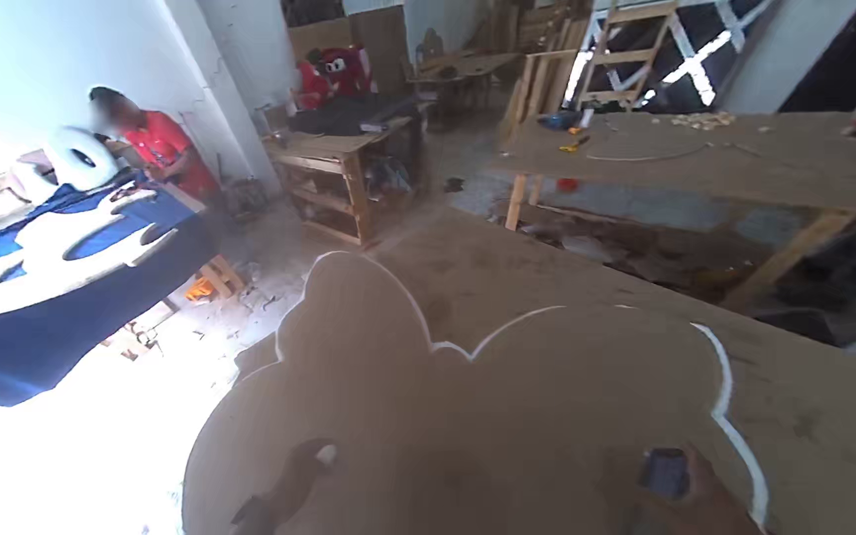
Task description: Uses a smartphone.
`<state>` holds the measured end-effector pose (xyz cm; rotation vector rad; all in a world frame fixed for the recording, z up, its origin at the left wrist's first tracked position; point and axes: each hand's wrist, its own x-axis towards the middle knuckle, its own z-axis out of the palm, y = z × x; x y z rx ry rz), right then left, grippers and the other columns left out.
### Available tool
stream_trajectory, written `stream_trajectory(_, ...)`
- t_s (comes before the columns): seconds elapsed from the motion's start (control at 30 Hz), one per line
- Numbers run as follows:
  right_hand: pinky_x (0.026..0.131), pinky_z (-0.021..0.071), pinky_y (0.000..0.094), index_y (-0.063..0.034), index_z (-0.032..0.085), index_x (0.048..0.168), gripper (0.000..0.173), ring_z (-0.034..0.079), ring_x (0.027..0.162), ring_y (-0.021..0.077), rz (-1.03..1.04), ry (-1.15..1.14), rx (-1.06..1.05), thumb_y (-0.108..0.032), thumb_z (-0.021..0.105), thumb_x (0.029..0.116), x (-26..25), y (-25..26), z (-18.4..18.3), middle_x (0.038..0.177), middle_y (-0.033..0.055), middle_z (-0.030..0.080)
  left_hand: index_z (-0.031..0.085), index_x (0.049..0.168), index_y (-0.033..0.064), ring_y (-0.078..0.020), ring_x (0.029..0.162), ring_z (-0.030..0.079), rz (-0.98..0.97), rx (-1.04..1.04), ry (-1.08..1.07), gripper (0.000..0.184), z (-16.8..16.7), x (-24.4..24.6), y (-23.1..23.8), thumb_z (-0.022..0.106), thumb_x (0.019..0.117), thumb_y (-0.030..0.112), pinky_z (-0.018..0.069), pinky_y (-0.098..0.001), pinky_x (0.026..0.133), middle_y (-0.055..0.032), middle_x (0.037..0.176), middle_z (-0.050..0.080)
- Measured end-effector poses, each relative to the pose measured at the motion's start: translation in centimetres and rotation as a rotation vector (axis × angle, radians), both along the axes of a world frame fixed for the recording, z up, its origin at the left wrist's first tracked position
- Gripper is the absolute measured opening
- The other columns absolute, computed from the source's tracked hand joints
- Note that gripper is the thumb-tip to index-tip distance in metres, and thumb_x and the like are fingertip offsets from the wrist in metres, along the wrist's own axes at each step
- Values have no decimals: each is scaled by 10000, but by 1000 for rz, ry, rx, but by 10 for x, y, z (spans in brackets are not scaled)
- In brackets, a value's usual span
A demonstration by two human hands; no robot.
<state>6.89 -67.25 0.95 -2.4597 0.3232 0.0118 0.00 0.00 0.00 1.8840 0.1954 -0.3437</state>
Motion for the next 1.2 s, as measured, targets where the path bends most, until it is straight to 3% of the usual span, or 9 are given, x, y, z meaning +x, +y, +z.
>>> stream_trajectory(0.17,1116,407,647,-157,135,1658,1323,443,1412,414,46,-98,57,-727,814,677,35,99,34,1580,243,383,675,1278,102,-245,1008,732,-7,-181,-103,370,-18,20,-2,489,1059,335,620,-451,890,-73,1158,747)
stream_trajectory(0.3,1026,488,650,-167,268,1624,1084,567,1296,398,-33,-42,81,-690,741,801,31,142,36,1452,200,552,646,1266,6,-329,1005,730,103,-382,-143,399,-36,50,-20,452,1066,291,620,-499,889,-171,1149,733)
stream_trajectory(0.43,979,567,545,-185,332,1591,825,668,1174,268,-168,64,181,-560,672,940,19,155,2,1323,111,661,646,1275,0,-345,1066,718,29,-450,-123,421,-47,96,-80,433,1086,310,597,-512,960,-180,1171,729)
stream_trajectory(0.6,990,557,532,-196,391,1571,688,648,1206,235,-146,37,339,-543,571,1005,34,195,-48,1385,91,626,602,1374,53,-256,1155,687,-32,-380,-155,450,-52,179,-150,393,1089,332,562,-484,1017,-113,1266,706)
stream_trajectory(0.7,904,600,461,-234,473,1510,569,685,1103,178,-70,3,384,-482,595,1013,46,210,-54,1297,28,674,587,1348,-18,-297,1089,710,-14,-498,-292,479,-51,244,-184,334,1109,310,584,-497,980,-169,1201,715)
stream_trajectory(0.87,955,601,413,-201,559,1426,437,677,1141,141,-30,-207,493,-386,595,1032,115,206,-82,1282,-13,686,575,1343,-2,-293,1007,726,4,-605,-399,492,-74,331,-214,247,1122,290,606,-466,890,-172,1170,722)
stream_trajectory(0.97,936,610,384,-180,587,1410,430,696,1097,127,20,-265,531,-383,594,1031,154,218,-88,1201,-10,723,594,1328,-2,-294,963,734,-60,-551,-426,469,-82,343,-232,279,1120,277,622,-459,839,-164,1154,731)
stream_trajectory(1.1,997,582,403,-93,562,1432,477,666,1173,180,170,-364,687,-397,500,1070,191,231,-94,1257,45,699,627,1288,-5,-275,845,732,-176,-451,-453,442,-88,339,-240,295,1108,224,635,-426,722,-162,1089,742)
stream_trajectory(1.2,879,598,389,-37,565,1413,491,678,1086,216,226,-488,756,-374,376,1109,222,238,-96,1235,79,700,620,1294,-14,-280,831,728,-233,-442,-454,468,-86,340,-234,270,1116,241,631,-417,691,-177,1101,735)
